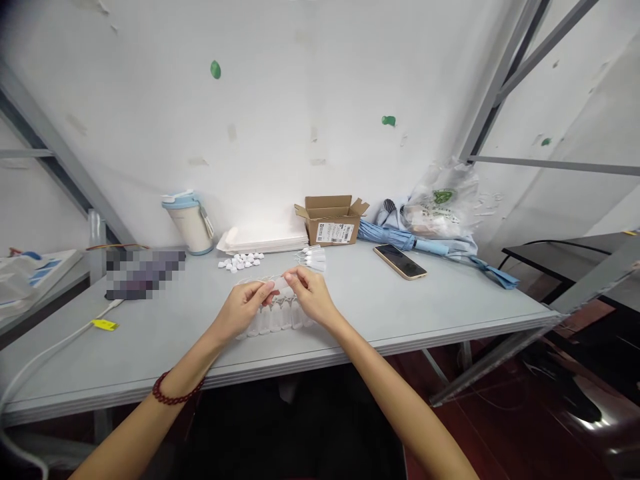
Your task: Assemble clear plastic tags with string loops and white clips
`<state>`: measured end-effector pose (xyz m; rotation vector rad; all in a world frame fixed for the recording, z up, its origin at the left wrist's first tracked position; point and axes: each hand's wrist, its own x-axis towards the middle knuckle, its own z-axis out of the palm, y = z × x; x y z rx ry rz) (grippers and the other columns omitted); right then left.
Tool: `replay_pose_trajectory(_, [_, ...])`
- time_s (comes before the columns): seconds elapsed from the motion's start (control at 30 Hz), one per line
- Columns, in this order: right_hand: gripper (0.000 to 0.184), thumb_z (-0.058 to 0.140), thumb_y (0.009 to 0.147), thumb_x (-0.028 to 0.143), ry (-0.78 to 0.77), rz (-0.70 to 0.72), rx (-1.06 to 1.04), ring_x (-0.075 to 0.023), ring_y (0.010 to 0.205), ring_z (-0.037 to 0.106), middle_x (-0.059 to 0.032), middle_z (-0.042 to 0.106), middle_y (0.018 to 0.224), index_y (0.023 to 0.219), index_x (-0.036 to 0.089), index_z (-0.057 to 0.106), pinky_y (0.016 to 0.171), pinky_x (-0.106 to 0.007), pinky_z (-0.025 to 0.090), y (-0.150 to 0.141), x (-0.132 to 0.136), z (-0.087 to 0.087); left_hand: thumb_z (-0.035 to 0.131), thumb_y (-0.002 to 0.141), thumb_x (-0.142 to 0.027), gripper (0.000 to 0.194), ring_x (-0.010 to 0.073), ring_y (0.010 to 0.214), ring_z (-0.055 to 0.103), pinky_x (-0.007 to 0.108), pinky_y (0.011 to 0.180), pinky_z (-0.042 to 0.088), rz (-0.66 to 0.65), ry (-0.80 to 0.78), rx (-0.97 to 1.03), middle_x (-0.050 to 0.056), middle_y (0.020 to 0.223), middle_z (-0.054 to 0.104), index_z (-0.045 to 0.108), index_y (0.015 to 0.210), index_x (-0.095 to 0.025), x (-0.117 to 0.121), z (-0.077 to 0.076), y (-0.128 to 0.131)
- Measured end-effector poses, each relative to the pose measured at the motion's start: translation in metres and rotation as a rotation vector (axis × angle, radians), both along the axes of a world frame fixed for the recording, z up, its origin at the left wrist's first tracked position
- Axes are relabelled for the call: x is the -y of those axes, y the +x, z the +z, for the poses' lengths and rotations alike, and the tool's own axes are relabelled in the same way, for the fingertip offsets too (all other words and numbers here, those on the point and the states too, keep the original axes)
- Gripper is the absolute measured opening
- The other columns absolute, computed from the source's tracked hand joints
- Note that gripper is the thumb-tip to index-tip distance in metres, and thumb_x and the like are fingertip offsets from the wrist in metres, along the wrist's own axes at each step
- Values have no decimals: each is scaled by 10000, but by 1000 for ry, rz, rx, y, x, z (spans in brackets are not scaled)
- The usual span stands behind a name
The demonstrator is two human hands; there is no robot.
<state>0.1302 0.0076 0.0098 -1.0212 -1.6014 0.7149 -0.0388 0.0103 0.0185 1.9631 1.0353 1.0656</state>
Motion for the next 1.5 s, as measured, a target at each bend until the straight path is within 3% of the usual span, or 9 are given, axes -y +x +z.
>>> replay_pose_trajectory(0.1, [343,460,858,462,-10,-15,11,-128,592,398,13,447,600,806,164,620,542,-250,300,1,-2,0,473,869,-433,363,174,669,594,262,638,418,56,84,-65,37,678,651,594,650,-171,1,0,0])
replay_pose_trajectory(0.43, [329,465,845,454,-77,-33,10,-117,548,394,29,435,572,758,161,587,535,-248,306,2,-8,-4,503,864,-380,255,208,812,615,306,737,446,67,278,-182,74,868,712,663,811,-188,-9,-3,-6])
replay_pose_trajectory(0.53, [319,453,863,440,-20,-136,55,-128,576,455,16,500,605,843,159,603,564,-250,340,11,-12,-3,503,845,-388,251,199,813,610,295,720,451,133,265,-210,61,875,705,659,855,-192,-19,3,-22])
replay_pose_trajectory(0.67, [277,479,854,388,140,-431,271,-156,659,510,-33,606,761,957,162,600,632,-267,373,30,-27,-5,496,784,-439,302,211,799,620,300,704,458,311,187,-249,52,847,716,664,813,-190,-40,8,-60])
replay_pose_trajectory(0.73, [257,488,852,352,128,-528,370,-168,692,526,-58,627,846,987,158,589,661,-283,381,37,-37,-10,506,741,-462,325,226,806,629,304,695,460,387,133,-259,58,826,723,666,791,-183,-50,7,-79])
replay_pose_trajectory(0.93, [188,537,837,255,-19,-508,643,-207,831,552,-77,631,889,1000,167,567,689,-288,382,41,-60,-27,481,718,-442,321,249,826,641,320,729,463,509,155,-300,74,809,728,662,772,-182,-62,2,-98])
replay_pose_trajectory(1.17, [106,569,814,177,-13,-467,769,-241,946,521,-101,648,977,915,150,588,782,-314,380,48,-71,-31,450,763,-405,310,234,779,637,321,738,467,508,238,-402,70,821,722,663,778,-179,-62,-3,-93])
replay_pose_trajectory(1.5, [175,491,815,84,30,-562,745,-273,973,500,-143,591,1020,917,150,618,795,-357,390,54,-74,-31,412,810,-313,278,243,833,616,347,752,448,428,286,-548,75,865,710,653,821,-175,-61,-10,-95])
